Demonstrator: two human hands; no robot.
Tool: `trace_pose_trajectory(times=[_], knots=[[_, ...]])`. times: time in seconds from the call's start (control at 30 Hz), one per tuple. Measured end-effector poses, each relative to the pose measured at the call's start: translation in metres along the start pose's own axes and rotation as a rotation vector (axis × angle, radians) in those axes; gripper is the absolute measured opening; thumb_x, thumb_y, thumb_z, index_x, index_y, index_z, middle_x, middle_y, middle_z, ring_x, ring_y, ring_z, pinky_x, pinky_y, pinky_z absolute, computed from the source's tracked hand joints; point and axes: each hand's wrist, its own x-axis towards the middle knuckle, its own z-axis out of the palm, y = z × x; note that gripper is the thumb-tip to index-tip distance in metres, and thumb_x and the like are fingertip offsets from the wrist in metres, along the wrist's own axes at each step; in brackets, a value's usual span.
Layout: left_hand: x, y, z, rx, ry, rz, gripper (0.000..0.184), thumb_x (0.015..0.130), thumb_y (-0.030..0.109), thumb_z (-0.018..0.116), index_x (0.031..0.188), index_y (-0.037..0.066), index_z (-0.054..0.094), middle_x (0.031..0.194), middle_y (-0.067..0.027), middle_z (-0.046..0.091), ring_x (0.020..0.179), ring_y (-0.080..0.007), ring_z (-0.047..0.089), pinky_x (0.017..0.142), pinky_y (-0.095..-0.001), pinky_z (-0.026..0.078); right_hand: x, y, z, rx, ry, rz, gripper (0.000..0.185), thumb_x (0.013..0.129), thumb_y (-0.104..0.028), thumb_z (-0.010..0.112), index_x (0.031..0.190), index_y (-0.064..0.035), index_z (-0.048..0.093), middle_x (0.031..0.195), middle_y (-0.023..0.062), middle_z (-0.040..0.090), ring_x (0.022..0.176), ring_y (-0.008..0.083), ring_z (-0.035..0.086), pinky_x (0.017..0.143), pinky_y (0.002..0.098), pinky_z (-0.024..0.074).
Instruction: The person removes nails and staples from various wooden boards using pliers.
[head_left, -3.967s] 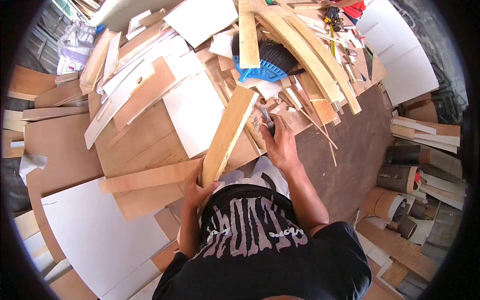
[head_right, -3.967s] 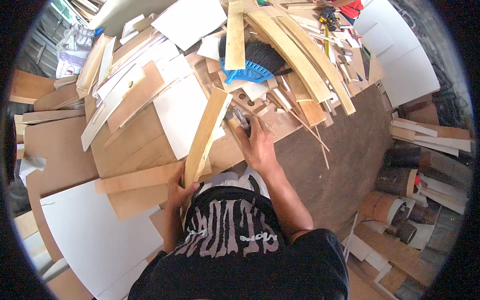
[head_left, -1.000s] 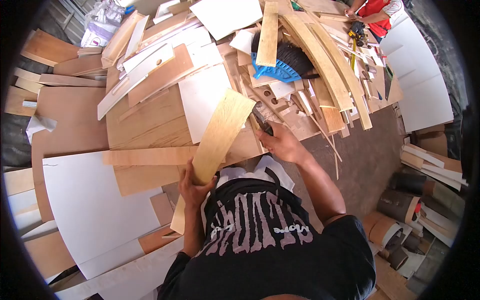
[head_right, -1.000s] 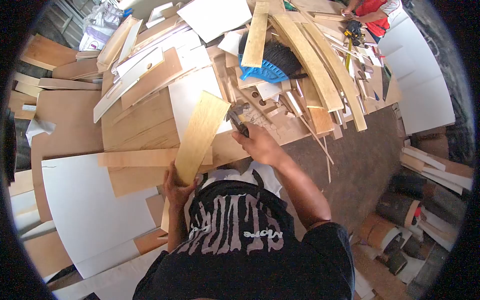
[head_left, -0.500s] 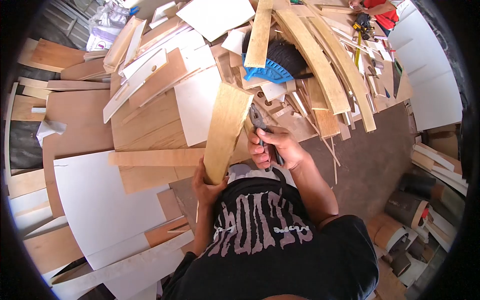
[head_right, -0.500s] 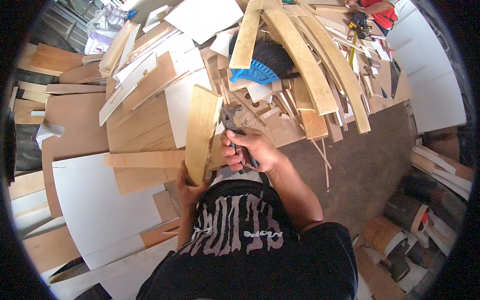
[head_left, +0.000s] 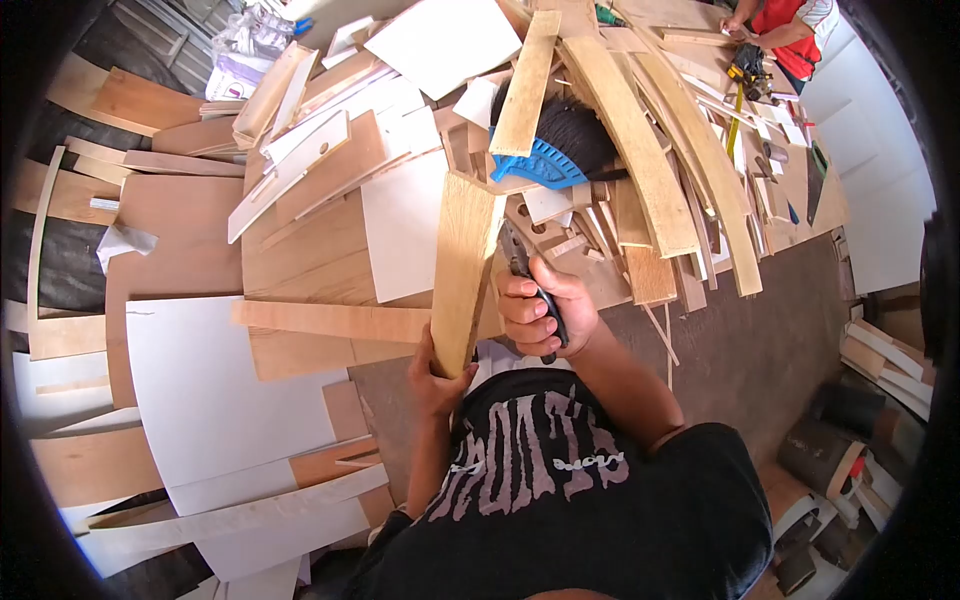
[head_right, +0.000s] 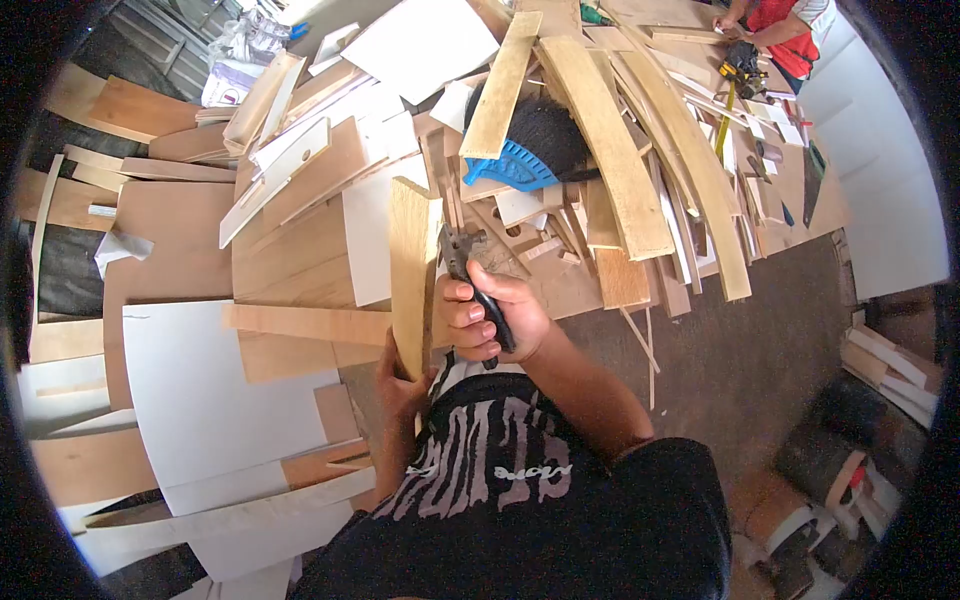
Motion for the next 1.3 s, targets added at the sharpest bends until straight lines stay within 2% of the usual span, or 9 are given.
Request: trace_pose_trajectory(times=[0.33,0.4,0.5,0.6,0.83,0.97,1.03,1.13,1.3], knots=[[-0.008,-0.025,0.028,-0.028,0.026,0.087,0.101,0.067,0.025,0.093,0.152,-0.001,0.045,0.137,-0.0189,0.064,0.124,-0.0267,0.062,0.104,-0.0386,0.048,-0.003,-0.007,0.012,0.219,-0.001,0.016,0.033,0.108,-0.047,0.048,0.094,-0.0168,0.049,0.075,-0.0054,0.043,0.056,0.0068,0.041,0.045,0.0234,0.0366],[-0.009,-0.043,0.03,-0.094,0.191,-0.193,0.094,0.073,0.021,0.09,0.152,-0.002,0.046,0.132,-0.0141,0.066,0.117,-0.0211,0.062,0.099,-0.0339,0.05,-0.01,-0.01,0.036,-0.44,0.171,-0.062,0.03,0.108,-0.039,0.053,0.096,-0.0118,0.05,0.076,-0.0007,0.047,0.058,0.0126,0.047,0.05,0.0291,0.0427],[-0.022,-0.078,-0.008,-0.287,0.294,-0.454,0.088,0.076,0.015,0.087,0.152,-0.002,0.046,0.127,-0.0106,0.067,0.111,-0.0175,0.062,0.094,-0.0306,0.05,-0.022,-0.023,0.079,-0.811,0.291,-0.206,0.028,0.106,-0.033,0.055,0.098,-0.0064,0.052,0.078,0.0045,0.051,0.062,0.0177,0.051,0.055,0.0331,0.0461],[-0.028,-0.074,-0.021,-0.299,0.363,-0.153,0.088,0.075,0.013,0.087,0.151,-0.002,0.047,0.125,-0.0112,0.067,0.109,-0.0186,0.062,0.094,-0.0312,0.05,-0.022,-0.041,0.084,-0.979,0.478,-0.22,0.029,0.106,-0.031,0.057,0.1,-0.0034,0.054,0.079,0.0052,0.053,0.066,0.0159,0.054,0.057,0.0319,0.0457],[-0.006,-0.019,-0.007,0.119,0.074,-0.156,0.092,0.074,0.019,0.09,0.151,-0.003,0.046,0.132,-0.0184,0.066,0.12,-0.0224,0.062,0.102,-0.0351,0.048,-0.012,-0.033,0.035,-1.135,0.798,-0.162,0.023,0.105,-0.025,0.059,0.098,-0.0026,0.056,0.081,0.006,0.057,0.069,0.0172,0.058,0.061,0.033,0.0498],[-0.004,-0.028,0.01,0.009,0.078,-0.186,0.092,0.075,0.022,0.09,0.152,-0.002,0.046,0.13,-0.0193,0.068,0.117,-0.023,0.064,0.102,-0.0363,0.049,-0.026,-0.036,-0.014,-1.224,0.928,-0.123,0.029,0.105,-0.028,0.059,0.099,0.0005,0.062,0.083,0.0057,0.064,0.076,0.0177,0.065,0.064,0.0326,0.0531],[-0.004,-0.028,0.011,0.0,0.069,-0.206,0.091,0.075,0.021,0.089,0.152,-0.002,0.045,0.13,-0.019,0.068,0.117,-0.0232,0.064,0.102,-0.0361,0.049,-0.038,-0.043,-0.056,-1.251,0.997,-0.093,0.031,0.104,-0.03,0.061,0.101,0.001,0.064,0.084,0.0067,0.068,0.078,0.0177,0.067,0.069,0.0347,0.0552],[-0.007,-0.033,0.011,-0.067,0.061,-0.241,0.091,0.077,0.02,0.088,0.153,-0.002,0.044,0.13,-0.0186,0.068,0.117,-0.0234,0.064,0.102,-0.0358,0.049,-0.057,-0.058,-0.109,-1.88,1.109,0.0,0.04,0.101,-0.04,0.058,0.1,-0.0012,0.068,0.089,0.017,0.074,0.079,0.0351,0.071,0.076,0.0451,0.056],[-0.005,-0.034,-0.002,-0.118,0.057,-0.322,0.091,0.077,0.016,0.087,0.154,-0.002,0.041,0.133,-0.0188,0.066,0.118,-0.0231,0.063,0.103,-0.035,0.048,-0.044,-0.058,-0.125,-2.144,1.488,0.567,0.049,0.099,-0.048,0.057,0.113,-0.0033,0.069,0.107,0.0258,0.073,0.105,0.0447,0.069,0.092,0.055,0.0524]])
